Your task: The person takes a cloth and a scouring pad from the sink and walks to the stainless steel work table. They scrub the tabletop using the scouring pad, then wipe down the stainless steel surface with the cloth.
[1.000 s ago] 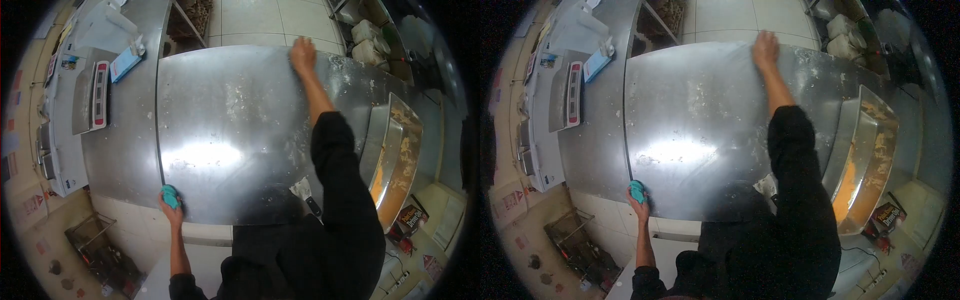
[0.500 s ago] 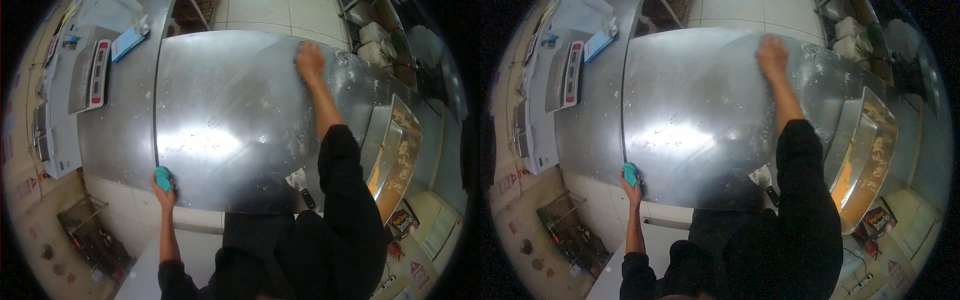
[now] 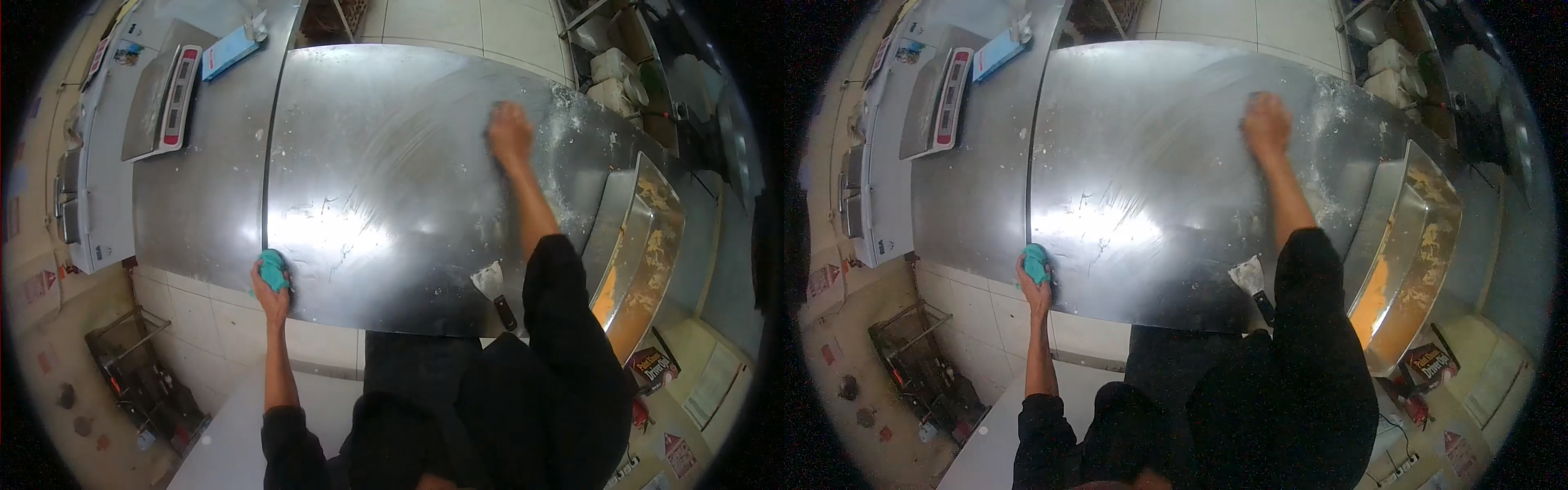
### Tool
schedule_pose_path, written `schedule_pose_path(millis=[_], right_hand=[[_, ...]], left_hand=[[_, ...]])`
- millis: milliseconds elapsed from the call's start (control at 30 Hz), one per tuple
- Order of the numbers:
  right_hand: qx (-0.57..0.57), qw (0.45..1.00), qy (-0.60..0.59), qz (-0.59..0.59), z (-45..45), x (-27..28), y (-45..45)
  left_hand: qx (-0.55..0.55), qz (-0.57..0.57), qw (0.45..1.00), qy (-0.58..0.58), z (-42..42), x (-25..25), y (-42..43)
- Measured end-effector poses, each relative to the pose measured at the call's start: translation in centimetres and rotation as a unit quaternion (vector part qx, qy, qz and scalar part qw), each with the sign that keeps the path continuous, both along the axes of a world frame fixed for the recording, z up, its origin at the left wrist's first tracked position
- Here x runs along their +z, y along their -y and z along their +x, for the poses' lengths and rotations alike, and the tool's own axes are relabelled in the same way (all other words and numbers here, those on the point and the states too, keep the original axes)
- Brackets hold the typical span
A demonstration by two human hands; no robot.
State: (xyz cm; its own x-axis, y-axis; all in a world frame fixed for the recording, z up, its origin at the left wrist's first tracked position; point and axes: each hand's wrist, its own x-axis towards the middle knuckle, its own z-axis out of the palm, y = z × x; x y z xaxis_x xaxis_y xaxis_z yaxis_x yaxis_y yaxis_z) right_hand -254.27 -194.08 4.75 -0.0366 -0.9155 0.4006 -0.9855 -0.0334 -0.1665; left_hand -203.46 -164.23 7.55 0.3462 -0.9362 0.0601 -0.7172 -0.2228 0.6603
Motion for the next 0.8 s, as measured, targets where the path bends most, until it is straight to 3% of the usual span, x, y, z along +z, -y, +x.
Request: schedule_pose_path(millis=[67,133,167,200,233,267,333,367,400,433,467,500,567,633,667,700,733,767,800], right_hand=[[-0.014,0.999,0.021,0.027,1.2,0.1,-1.2],[-0.031,0.991,0.059,0.117,6.5,0.6,-5.4],[0.047,0.995,0.075,0.038,9.8,-3.8,-9.0],[0.127,0.991,0.049,-0.015,14.4,-4.4,-13.0],[0.226,0.964,0.089,0.105,18.1,-3.5,-17.5],[0.308,0.946,0.058,0.082,19.9,1.4,-20.9],[0.295,0.948,0.068,0.096,17.4,-0.6,-21.0],[0.257,0.963,0.08,-0.022,13.7,-4.9,-18.1],[0.151,0.988,-0.039,-0.013,9.2,-3.6,-14.4],[0.051,0.981,0.066,0.178,4.2,-1.8,-10.3],[-0.021,0.951,0.117,0.284,-0.5,0.6,-6.9],[-0.064,0.997,0.023,0.025,-3.8,-2.0,-5.4],[-0.043,0.998,0.034,0.035,0.0,-2.7,-7.0],[0.037,0.996,0.041,0.063,7.4,-2.7,-11.7],[0.095,0.994,0.034,-0.05,13.1,-2.6,-16.3],[0.12,0.976,0.034,0.178,18.3,-1.2,-20.2],[0.246,0.957,0.11,0.106,22.0,-2.3,-24.5],[0.35,0.919,0.108,0.147,24.3,0.0,-27.7],[0.361,0.912,0.152,0.122,24.6,4.7,-30.1]], left_hand=[[-0.002,-0.005,0.998,0.061,-0.7,0.4,0.4],[-0.001,-0.006,0.999,0.047,-0.9,0.8,0.6],[-0.002,0.003,0.999,0.037,-1.0,1.2,0.5],[-0.006,-0.003,0.999,0.034,-1.3,1.7,0.4],[-0.011,-0.005,1.0,-0.012,-1.6,2.5,0.3],[-0.017,-0.008,0.998,-0.059,-1.6,3.1,0.3],[-0.017,-0.016,0.998,-0.067,-1.4,3.0,0.5],[-0.016,-0.011,0.997,-0.07,-1.1,2.9,-0.1],[-0.014,-0.008,0.997,-0.071,-0.8,2.5,-0.7],[-0.008,-0.024,0.998,-0.049,-0.6,1.6,-0.6],[-0.004,-0.04,0.999,-0.024,0.0,1.3,-0.6],[-0.005,-0.045,0.998,-0.043,0.2,1.1,-0.7],[0.014,-0.041,0.995,-0.092,0.3,2.0,-0.8],[0.029,-0.031,0.988,-0.15,-0.2,1.4,-1.0],[0.029,-0.039,0.987,-0.154,0.4,0.9,-1.0],[0.029,-0.05,0.986,-0.158,0.5,0.6,-1.0],[0.027,-0.051,0.985,-0.162,0.3,1.3,-1.5],[0.028,-0.06,0.982,-0.176,0.3,2.7,-1.7],[0.028,-0.069,0.979,-0.189,0.4,3.6,-2.0]])
